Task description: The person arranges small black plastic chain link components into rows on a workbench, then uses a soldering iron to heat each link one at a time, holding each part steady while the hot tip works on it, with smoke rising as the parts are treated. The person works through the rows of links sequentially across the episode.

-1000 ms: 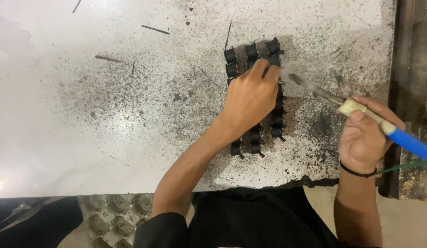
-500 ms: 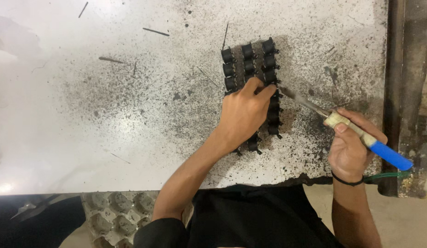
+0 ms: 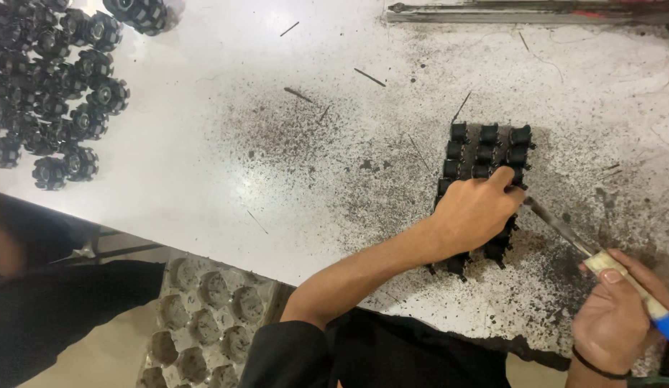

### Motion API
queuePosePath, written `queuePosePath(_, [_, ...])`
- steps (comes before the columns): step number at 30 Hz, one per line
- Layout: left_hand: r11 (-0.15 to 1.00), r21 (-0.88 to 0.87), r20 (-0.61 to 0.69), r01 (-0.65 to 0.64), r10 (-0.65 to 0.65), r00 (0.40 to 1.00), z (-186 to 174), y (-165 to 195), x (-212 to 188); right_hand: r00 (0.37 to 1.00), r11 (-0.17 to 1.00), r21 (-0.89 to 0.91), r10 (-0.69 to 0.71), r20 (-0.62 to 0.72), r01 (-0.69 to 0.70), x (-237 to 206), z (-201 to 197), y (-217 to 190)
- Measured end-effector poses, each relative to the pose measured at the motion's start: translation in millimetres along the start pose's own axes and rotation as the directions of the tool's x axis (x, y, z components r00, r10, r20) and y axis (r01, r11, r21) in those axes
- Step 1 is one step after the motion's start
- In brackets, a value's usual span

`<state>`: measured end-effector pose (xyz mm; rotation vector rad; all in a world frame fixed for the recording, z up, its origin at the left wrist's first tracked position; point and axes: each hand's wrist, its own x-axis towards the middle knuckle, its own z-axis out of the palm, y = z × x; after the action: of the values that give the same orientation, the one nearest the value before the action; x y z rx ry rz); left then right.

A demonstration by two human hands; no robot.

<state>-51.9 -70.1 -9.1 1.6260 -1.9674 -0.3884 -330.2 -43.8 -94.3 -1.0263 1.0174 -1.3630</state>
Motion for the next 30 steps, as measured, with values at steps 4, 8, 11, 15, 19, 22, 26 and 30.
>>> queuePosePath(4, [0.997,0.068,0.057,-0.042,0.038,0.998,7.3,-0.5,0.3,0.998,0.997,-0.057,-0.057,-0.011,0.057,-4.1,2.7,-0.1])
queuePosePath(8, [0.998,0.043,0.075,-0.048,0.045,0.996,11.5,-3.6,2.7,0.989,0.982,-0.127,-0.145,-0.010,0.143,-5.5,8.4,-1.9])
queuePosePath(11, [0.999,0.006,-0.002,-0.049,0.049,0.999,12.7,-3.4,3.0,0.986,0.979,-0.122,-0.164,-0.022,0.161,-3.7,9.4,-2.4])
queuePosePath(15, [0.995,-0.098,-0.008,-0.008,0.008,1.000,11.1,-4.6,1.1,0.985,0.982,-0.087,-0.172,-0.036,0.168,-2.7,6.9,-1.2])
queuePosePath(19, [1.000,-0.023,-0.011,-0.003,0.003,1.000,7.1,-6.8,-1.0,0.981,0.978,-0.096,-0.191,-0.025,0.187,-4.5,7.1,-1.9])
queuePosePath(22, [0.998,-0.055,-0.054,-0.003,0.000,0.999,5.1,-6.5,-1.0,0.986,0.983,-0.084,-0.165,-0.018,0.163,-4.3,9.7,-7.1])
queuePosePath(26, [0.999,-0.037,-0.043,0.007,-0.009,0.999,5.7,-6.0,-0.4,0.985,0.985,-0.018,-0.171,-0.023,0.171,-2.6,17.7,-13.7])
queuePosePath(30, [1.000,-0.002,-0.045,-0.027,0.027,0.999,8.9,-5.1,-3.1,0.987,0.986,0.077,-0.142,-0.075,0.148,-3.6,25.2,-19.3])
